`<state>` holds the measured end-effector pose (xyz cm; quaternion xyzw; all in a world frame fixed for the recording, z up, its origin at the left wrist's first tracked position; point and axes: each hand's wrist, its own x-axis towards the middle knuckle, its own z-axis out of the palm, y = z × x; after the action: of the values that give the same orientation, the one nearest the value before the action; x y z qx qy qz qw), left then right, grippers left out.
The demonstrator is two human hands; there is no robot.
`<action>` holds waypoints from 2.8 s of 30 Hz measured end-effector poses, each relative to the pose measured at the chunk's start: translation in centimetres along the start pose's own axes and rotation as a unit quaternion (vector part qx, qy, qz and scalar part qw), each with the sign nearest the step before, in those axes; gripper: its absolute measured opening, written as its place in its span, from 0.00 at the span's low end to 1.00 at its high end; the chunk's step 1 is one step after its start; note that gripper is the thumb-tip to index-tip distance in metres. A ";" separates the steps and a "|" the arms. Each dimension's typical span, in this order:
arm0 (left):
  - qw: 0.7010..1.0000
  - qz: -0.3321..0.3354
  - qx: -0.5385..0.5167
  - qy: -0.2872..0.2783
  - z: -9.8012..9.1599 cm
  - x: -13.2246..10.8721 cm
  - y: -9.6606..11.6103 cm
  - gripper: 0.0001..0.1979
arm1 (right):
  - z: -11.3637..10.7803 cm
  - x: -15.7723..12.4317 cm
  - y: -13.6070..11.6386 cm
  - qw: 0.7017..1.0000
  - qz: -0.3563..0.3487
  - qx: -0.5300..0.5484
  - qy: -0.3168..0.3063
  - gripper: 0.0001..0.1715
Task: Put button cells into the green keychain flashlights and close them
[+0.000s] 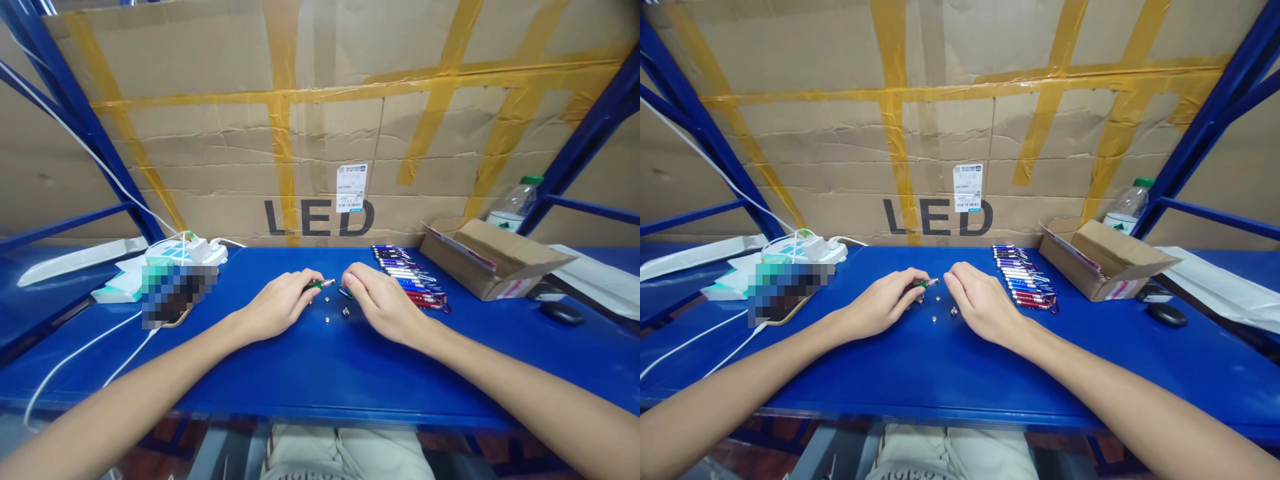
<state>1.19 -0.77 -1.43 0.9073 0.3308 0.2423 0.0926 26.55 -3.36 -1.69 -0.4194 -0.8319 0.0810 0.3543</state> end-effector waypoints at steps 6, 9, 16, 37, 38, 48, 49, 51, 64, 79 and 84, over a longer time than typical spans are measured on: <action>1.000 -0.001 0.001 0.000 0.0 0.0 0.0 0.12 | 0.1 0.0 0.6 1.000 0.023 -0.006 -0.005 0.13; 1.000 -0.001 0.003 0.000 0.1 0.0 -0.1 0.12 | 0.2 0.0 1.3 1.000 0.013 -0.011 -0.019 0.12; 1.000 0.002 0.006 -0.002 -0.1 0.0 0.0 0.11 | 0.7 0.0 1.8 0.997 -0.069 -0.018 -0.031 0.16; 1.000 0.025 0.018 0.004 0.0 -0.2 0.1 0.13 | 0.0 -0.2 0.5 0.996 -0.085 0.010 -0.023 0.15; 1.000 0.024 0.018 0.002 0.0 -0.2 0.1 0.13 | -0.1 -0.2 0.4 0.996 -0.084 0.005 -0.022 0.16; 0.999 0.027 0.021 0.005 0.0 -0.2 0.1 0.13 | 0.2 -0.4 0.8 0.996 -0.079 -0.024 -0.039 0.22; 0.999 0.028 0.023 0.004 0.1 -0.2 0.0 0.13 | 0.2 -0.4 0.9 0.996 -0.079 -0.027 -0.044 0.23; 0.999 0.028 0.030 -0.002 0.1 -0.2 -0.1 0.13 | 0.2 -0.4 0.9 0.994 -0.083 -0.031 -0.058 0.24; 0.997 0.035 0.066 -0.016 0.4 -0.1 -0.3 0.16 | 1.0 -0.4 1.2 0.986 -0.137 -0.048 -0.077 0.35; 0.998 0.024 0.058 -0.013 0.3 -0.1 -0.3 0.16 | 1.3 -0.2 2.2 0.989 -0.120 -0.091 -0.009 0.40; 0.998 0.021 0.058 -0.014 0.3 -0.1 -0.4 0.16 | 1.3 -0.3 2.4 0.986 -0.130 -0.098 -0.015 0.41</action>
<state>1.06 -0.55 -1.87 0.9212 0.3240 0.2118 0.0392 27.34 -1.83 -3.79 -0.3387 -0.8885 -0.0417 0.3068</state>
